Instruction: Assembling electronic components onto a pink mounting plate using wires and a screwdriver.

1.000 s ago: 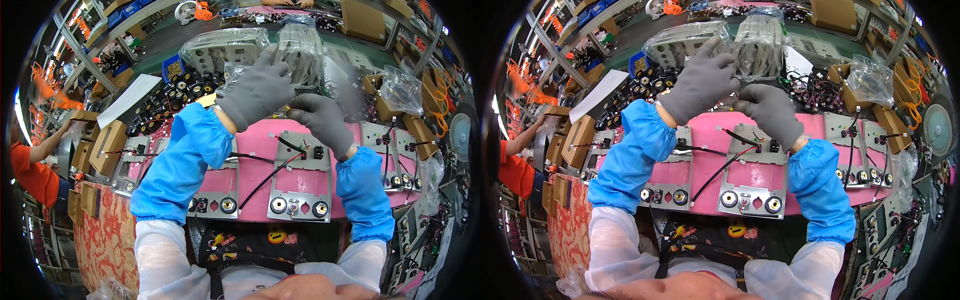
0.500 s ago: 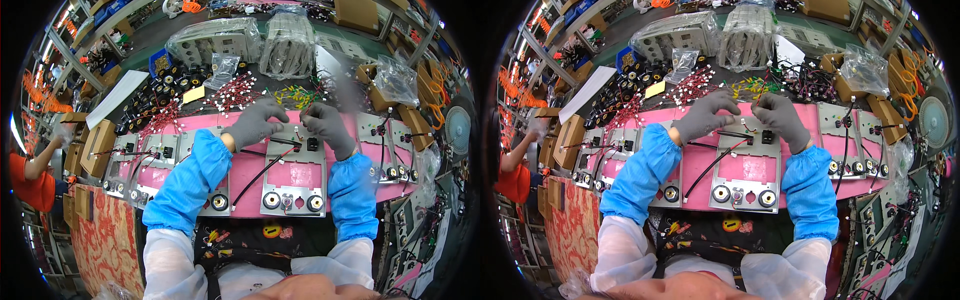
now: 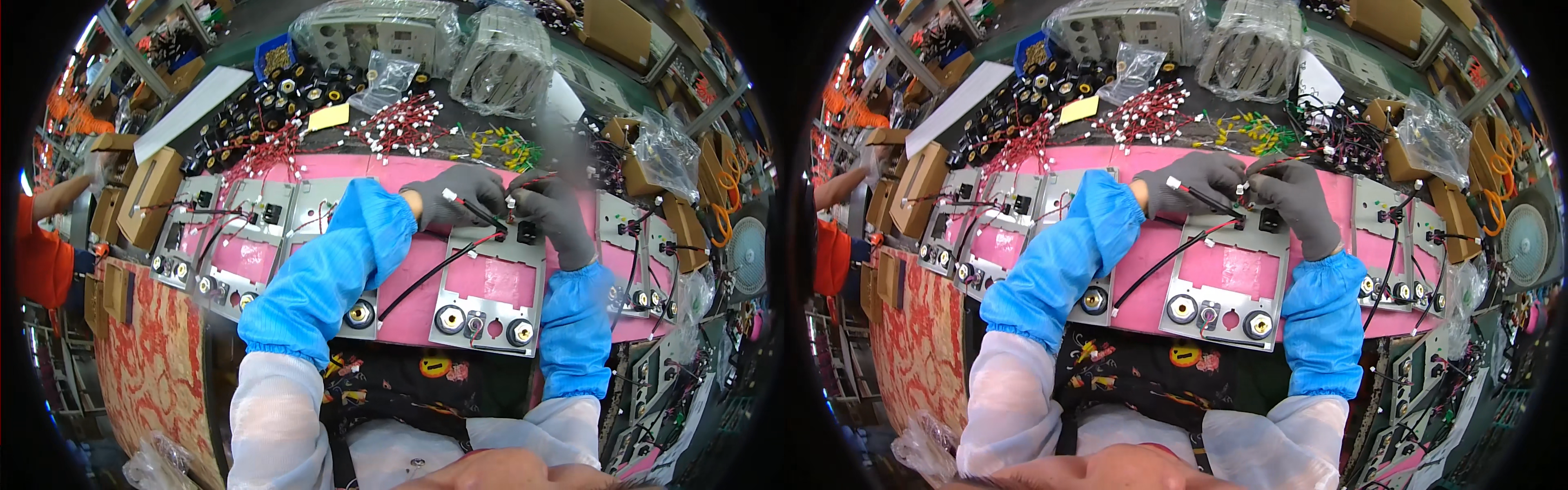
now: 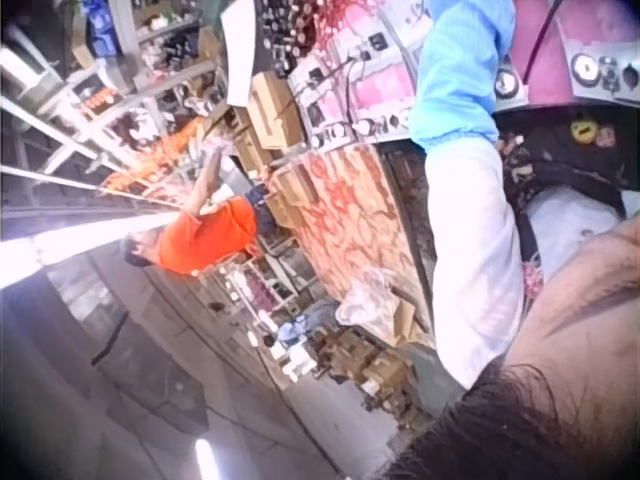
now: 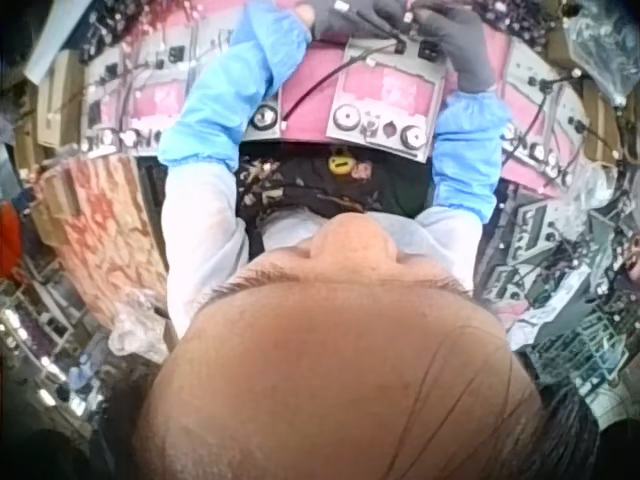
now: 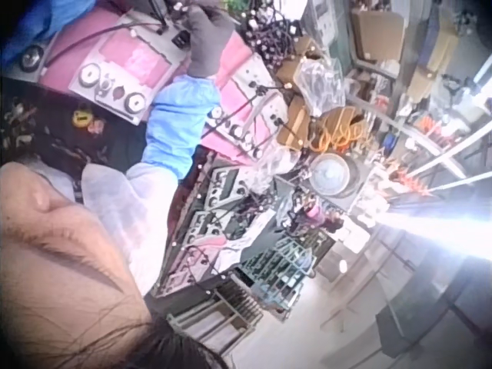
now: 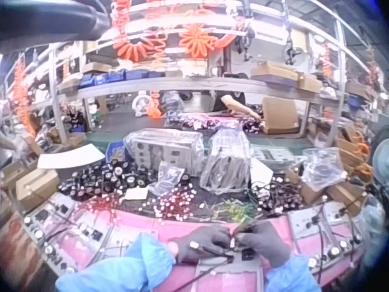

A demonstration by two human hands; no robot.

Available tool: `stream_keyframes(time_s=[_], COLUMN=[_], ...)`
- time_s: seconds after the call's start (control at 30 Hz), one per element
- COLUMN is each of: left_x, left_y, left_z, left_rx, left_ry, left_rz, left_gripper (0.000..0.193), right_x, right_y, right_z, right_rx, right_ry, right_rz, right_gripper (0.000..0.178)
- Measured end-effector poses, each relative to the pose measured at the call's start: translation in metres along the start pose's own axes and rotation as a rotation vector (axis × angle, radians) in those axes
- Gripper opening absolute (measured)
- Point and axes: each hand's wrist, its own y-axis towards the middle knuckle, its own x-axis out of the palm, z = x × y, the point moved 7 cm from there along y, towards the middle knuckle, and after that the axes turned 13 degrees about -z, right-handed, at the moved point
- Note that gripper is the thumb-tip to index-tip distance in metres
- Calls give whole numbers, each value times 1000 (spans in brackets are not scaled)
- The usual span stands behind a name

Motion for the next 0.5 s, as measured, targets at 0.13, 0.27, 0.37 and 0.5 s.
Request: stream_keyframes(time_s=[0.13,0.27,0.37,0.5], left_x=[3,5,7,6], left_y=[-2,-7,-3,-3], left_z=[-2,-5,-7,-7], left_rx=[-25,-38,-31,-12], left_ry=[-121,-99,-114,-94], left_rz=[97,172,165,202], left_gripper=[16,15,15,15], right_x=[-4,0,0,-2], right_y=[1,1,-2,0], right_z=[8,6,3,5], right_rx=[34,82,67,56], right_ry=[-21,-37,-6,-33], right_rz=[48,34,63,38], right_gripper=[19,21,21,18])
